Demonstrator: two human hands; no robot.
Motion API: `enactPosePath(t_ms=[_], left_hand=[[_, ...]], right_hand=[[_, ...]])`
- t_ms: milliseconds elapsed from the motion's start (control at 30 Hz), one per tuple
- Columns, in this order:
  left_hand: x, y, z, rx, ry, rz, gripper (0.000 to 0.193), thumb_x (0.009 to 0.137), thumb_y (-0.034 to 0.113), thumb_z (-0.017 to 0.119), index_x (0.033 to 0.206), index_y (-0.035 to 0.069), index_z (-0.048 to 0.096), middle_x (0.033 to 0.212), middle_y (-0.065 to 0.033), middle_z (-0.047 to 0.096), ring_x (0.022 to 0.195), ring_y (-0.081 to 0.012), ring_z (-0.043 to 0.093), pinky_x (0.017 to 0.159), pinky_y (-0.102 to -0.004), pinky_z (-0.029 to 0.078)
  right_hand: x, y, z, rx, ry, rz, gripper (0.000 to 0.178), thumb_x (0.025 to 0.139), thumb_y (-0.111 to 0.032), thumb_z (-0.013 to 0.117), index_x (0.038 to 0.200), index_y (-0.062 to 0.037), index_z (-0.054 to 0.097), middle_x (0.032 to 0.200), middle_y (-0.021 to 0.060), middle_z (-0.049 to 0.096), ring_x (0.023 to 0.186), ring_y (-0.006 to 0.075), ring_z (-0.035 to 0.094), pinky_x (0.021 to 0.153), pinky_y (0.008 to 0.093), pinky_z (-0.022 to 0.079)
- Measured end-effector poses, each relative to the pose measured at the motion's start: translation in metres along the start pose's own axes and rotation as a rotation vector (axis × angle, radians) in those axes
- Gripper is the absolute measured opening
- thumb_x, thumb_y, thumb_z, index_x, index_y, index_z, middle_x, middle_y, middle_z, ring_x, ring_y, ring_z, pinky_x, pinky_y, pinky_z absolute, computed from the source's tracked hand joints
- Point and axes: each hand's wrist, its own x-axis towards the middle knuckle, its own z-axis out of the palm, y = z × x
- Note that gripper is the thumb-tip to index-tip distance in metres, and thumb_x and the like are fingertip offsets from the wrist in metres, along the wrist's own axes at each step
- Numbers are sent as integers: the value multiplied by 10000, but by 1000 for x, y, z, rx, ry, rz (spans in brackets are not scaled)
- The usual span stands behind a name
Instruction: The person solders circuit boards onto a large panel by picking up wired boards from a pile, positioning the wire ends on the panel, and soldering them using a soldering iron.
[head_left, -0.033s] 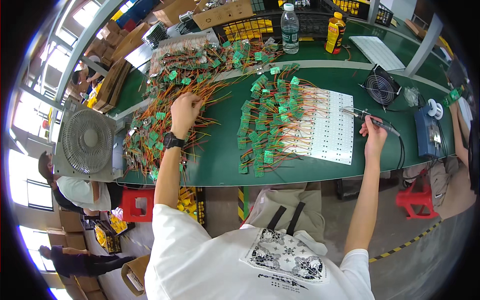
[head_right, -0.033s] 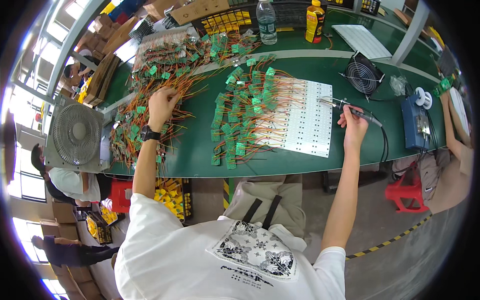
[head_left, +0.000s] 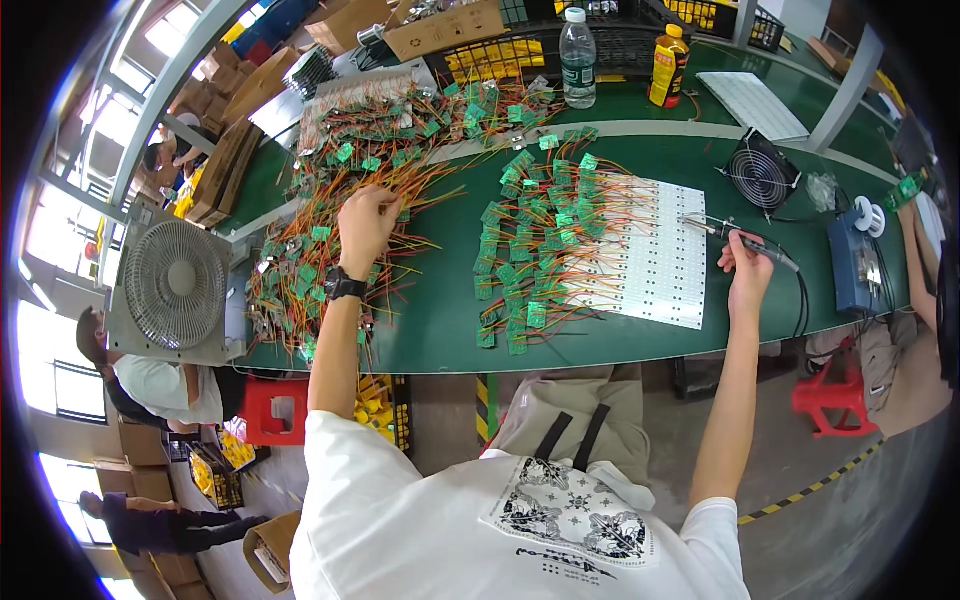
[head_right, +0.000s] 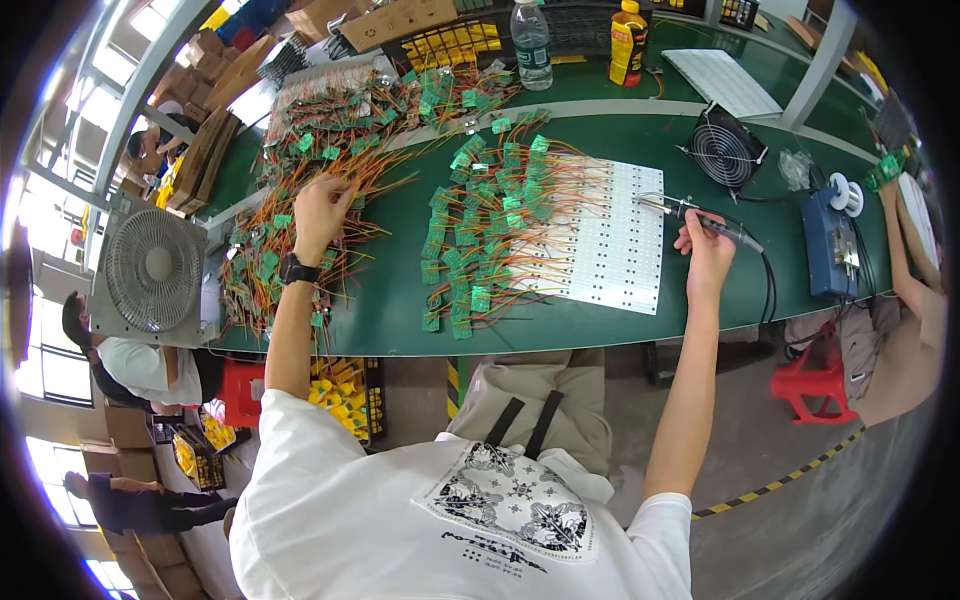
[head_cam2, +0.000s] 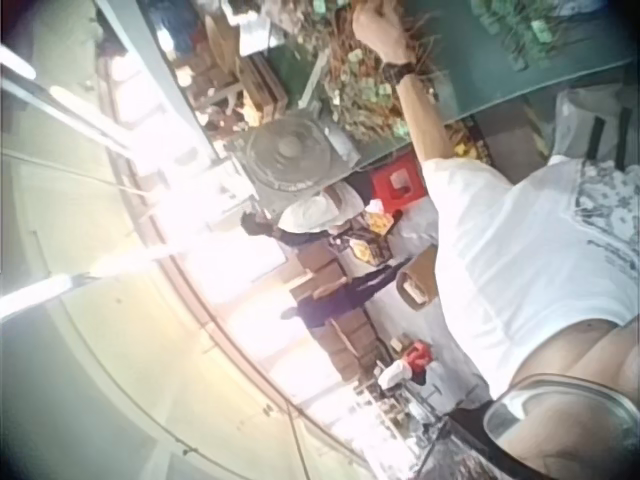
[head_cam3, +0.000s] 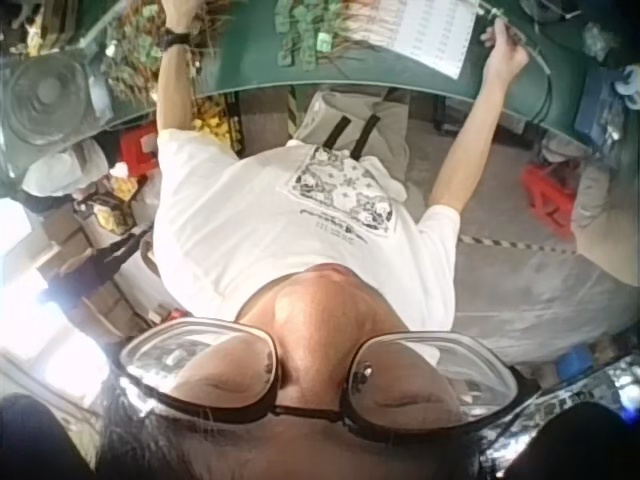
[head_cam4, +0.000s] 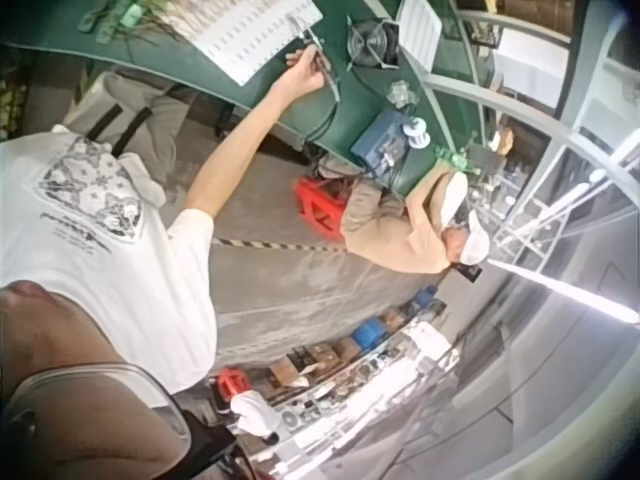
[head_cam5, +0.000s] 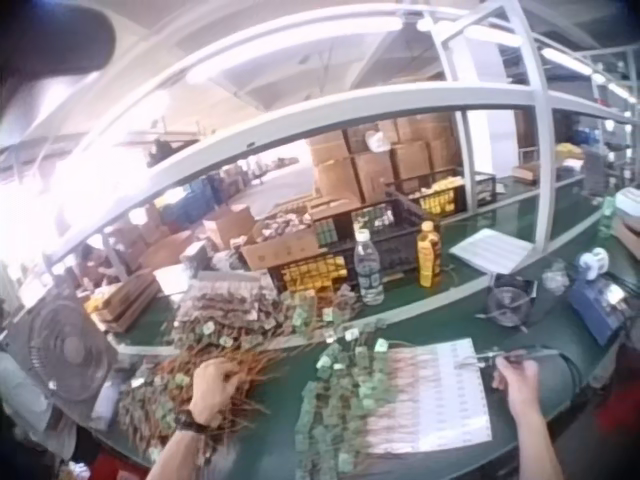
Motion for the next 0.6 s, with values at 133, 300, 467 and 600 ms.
enactPosePath(t_ms=[133,300,467,600], left_hand=[[9,12,-21,-164,125,-17,129,821,124,726,854,-1,716,825,-110,679,734,-274,662,690,-331,519],[17,20,-33,-505,220,-149,190,884,139,726,893,-49,703,801,-48,686,719,-87,640,694,-230,500],[20,38,-40,-711,258,-197,203,895,157,723,913,-45,703,791,-39,691,704,-74,628,663,-219,493],[19,43,-35,-695,116,-246,228,879,184,744,921,-37,708,749,-37,690,686,-74,625,630,-217,489]], right_hand=[[0,1,-3,1,3,3,166,916,-127,683,998,12,642,725,36,628,559,96,564,507,209,383],[-1,0,-2,8,4,-1,173,918,-135,683,1001,11,642,731,36,626,563,94,563,511,207,382],[-1,1,-3,9,10,-3,173,918,-136,683,999,11,642,729,36,625,560,94,561,509,207,382],[1,1,-4,20,0,-23,170,916,-132,685,996,12,641,725,36,625,555,95,561,505,208,384]])
